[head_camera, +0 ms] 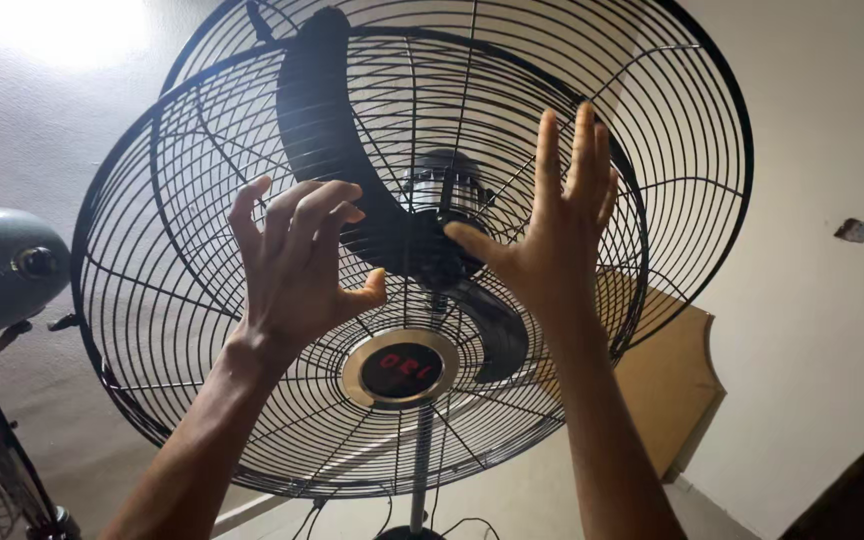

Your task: The person removes the front wire cage of a standing fan by hand. They rotate and unclip the cage from the fan head, then lift it away and set it down on a nearby chair.

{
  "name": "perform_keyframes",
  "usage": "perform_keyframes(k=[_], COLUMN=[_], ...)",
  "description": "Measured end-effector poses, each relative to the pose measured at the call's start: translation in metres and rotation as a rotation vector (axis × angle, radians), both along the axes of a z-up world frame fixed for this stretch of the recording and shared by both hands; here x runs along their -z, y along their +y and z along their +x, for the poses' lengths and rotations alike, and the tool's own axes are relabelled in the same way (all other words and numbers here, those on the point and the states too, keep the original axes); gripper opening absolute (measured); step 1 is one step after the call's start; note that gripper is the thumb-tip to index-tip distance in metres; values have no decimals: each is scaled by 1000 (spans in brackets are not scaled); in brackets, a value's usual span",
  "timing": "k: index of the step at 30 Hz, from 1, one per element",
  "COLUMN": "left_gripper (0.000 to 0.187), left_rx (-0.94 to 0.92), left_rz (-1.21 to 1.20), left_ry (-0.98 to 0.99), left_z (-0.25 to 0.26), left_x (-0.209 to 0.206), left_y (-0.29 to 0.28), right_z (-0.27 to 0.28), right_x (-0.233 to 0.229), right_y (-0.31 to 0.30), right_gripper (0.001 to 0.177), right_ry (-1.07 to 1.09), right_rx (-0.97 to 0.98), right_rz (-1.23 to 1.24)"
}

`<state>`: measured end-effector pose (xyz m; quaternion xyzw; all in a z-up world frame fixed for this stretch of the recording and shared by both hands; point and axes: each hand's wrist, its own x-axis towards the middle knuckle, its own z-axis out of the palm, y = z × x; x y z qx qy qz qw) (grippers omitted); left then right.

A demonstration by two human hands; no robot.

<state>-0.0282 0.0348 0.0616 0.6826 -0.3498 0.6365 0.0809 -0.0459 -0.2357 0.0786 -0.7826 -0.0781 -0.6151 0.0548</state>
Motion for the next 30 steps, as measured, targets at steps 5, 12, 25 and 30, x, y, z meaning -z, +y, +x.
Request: perform_keyframes(k=[5,12,25,30], left_gripper=[61,62,58,60], left_rx=[-5,-2,27,44], left_rz=[-7,-2,-6,-3], left_ry=[13,-3,-12,11], left_z=[6,10,5,4], left_x=[-4,-10,-16,-15], left_y=[6,12,18,19], right_z=[18,21,28,32], right_x=[-37,-71,-99,-111], right_y=[-7,1,2,-1], right_gripper=[131,128,131,130], right_ry=[4,-102,-62,-24], right_rx=[-39,-50,-48,-71], right_rz=[-75,-179,-298,-329])
